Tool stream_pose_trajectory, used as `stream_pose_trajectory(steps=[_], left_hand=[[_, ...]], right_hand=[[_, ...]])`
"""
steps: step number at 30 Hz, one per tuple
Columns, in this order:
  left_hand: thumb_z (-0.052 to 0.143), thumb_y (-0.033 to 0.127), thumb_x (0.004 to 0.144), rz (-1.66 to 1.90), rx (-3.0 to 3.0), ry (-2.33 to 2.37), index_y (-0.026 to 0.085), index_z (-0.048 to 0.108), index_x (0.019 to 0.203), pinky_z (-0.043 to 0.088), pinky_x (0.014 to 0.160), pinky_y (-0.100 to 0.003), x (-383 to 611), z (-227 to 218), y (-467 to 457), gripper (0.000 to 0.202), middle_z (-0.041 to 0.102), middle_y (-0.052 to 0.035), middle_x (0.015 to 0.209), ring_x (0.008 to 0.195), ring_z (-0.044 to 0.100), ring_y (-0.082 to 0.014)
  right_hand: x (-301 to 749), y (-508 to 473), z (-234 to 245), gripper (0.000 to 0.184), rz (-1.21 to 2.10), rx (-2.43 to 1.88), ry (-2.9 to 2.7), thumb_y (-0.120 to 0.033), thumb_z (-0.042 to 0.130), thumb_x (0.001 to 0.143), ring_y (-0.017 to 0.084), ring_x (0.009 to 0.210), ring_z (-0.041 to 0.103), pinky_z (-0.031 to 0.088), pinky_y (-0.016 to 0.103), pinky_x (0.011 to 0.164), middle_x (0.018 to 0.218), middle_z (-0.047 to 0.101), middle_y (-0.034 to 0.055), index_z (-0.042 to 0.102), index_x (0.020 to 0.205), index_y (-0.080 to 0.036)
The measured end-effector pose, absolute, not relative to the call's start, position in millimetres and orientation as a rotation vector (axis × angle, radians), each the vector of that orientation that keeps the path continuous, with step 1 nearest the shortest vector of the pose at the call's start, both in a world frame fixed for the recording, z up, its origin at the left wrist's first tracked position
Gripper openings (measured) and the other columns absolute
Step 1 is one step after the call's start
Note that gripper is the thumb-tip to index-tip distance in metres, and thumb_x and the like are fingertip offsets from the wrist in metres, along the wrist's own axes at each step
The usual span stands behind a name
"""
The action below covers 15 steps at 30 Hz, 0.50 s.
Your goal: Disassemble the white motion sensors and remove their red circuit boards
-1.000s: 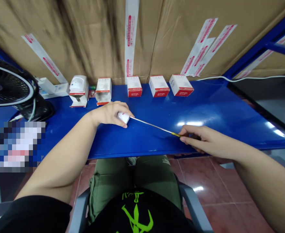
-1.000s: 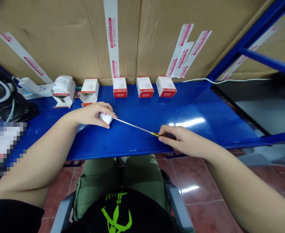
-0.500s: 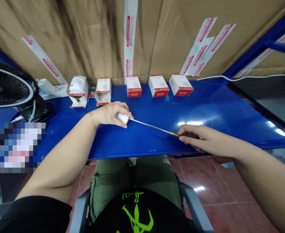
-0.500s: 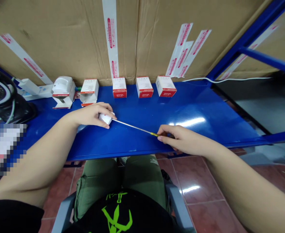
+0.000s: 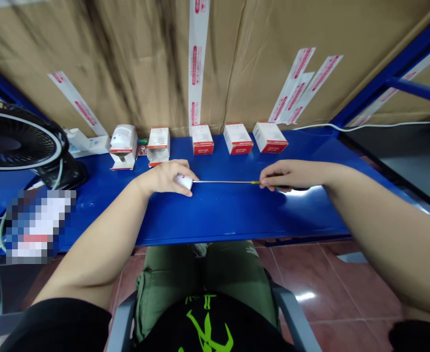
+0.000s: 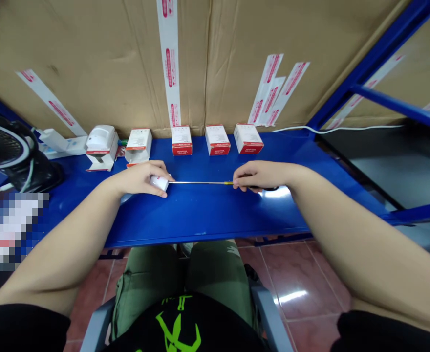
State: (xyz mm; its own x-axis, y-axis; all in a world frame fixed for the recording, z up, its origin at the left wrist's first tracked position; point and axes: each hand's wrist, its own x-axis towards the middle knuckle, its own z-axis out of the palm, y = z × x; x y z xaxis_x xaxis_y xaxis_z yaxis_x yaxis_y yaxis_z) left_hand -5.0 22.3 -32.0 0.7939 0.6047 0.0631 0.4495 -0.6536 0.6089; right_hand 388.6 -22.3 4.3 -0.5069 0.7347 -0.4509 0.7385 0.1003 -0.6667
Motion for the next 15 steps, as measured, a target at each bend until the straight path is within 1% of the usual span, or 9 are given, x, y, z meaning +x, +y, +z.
stream_pose_trajectory(steps=[4,7,9,12,15], left_hand=[[0.096,0.045,0.079,0.376,2.418,0.905,0.027,0.087,0.114,0.057,0.094,-0.038,-9,-31,24,0.04,0.067,-0.0017,0.099,0.094,0.071,-0.0227],[0.096,0.044,0.079,0.392,2.407,0.943,0.025,0.087,0.114,0.057,0.094,-0.038,-12,-31,26,0.041,0.066,-0.0019,0.099,0.091,0.069,-0.0219],[0.097,0.045,0.079,0.397,2.401,0.944,0.026,0.087,0.114,0.058,0.095,-0.039,-13,-32,27,0.041,0.066,-0.0021,0.1,0.092,0.069,-0.0221],[0.096,0.046,0.08,0.405,2.401,0.93,0.027,0.087,0.114,0.058,0.096,-0.04,-13,-35,29,0.04,0.066,-0.002,0.1,0.093,0.068,-0.0223],[0.094,0.047,0.082,0.418,2.417,0.917,0.026,0.086,0.115,0.058,0.096,-0.041,-13,-37,30,0.04,0.065,-0.0022,0.099,0.093,0.068,-0.0226]], right_hand=[[384,10,7,0.044,-1.299,1.455,2.391,-0.067,0.072,0.09,0.015,0.058,0.06,0.042,0.028,0.05,0.075,0.072,0.0037,0.073,0.082,-0.024],[380,25,6,0.043,-1.263,1.467,2.416,-0.067,0.075,0.086,0.016,0.06,0.06,0.047,0.031,0.057,0.076,0.073,0.0037,0.075,0.082,-0.024],[379,28,2,0.046,-1.255,1.492,2.444,-0.07,0.077,0.082,0.018,0.065,0.063,0.05,0.033,0.063,0.077,0.073,0.004,0.075,0.083,-0.024],[378,25,-5,0.051,-1.217,1.514,2.511,-0.074,0.075,0.081,0.02,0.072,0.065,0.05,0.034,0.067,0.079,0.074,0.0044,0.076,0.085,-0.023],[380,18,-9,0.053,-1.116,1.543,2.615,-0.076,0.072,0.085,0.021,0.075,0.064,0.048,0.034,0.069,0.082,0.076,0.0049,0.077,0.088,-0.024]])
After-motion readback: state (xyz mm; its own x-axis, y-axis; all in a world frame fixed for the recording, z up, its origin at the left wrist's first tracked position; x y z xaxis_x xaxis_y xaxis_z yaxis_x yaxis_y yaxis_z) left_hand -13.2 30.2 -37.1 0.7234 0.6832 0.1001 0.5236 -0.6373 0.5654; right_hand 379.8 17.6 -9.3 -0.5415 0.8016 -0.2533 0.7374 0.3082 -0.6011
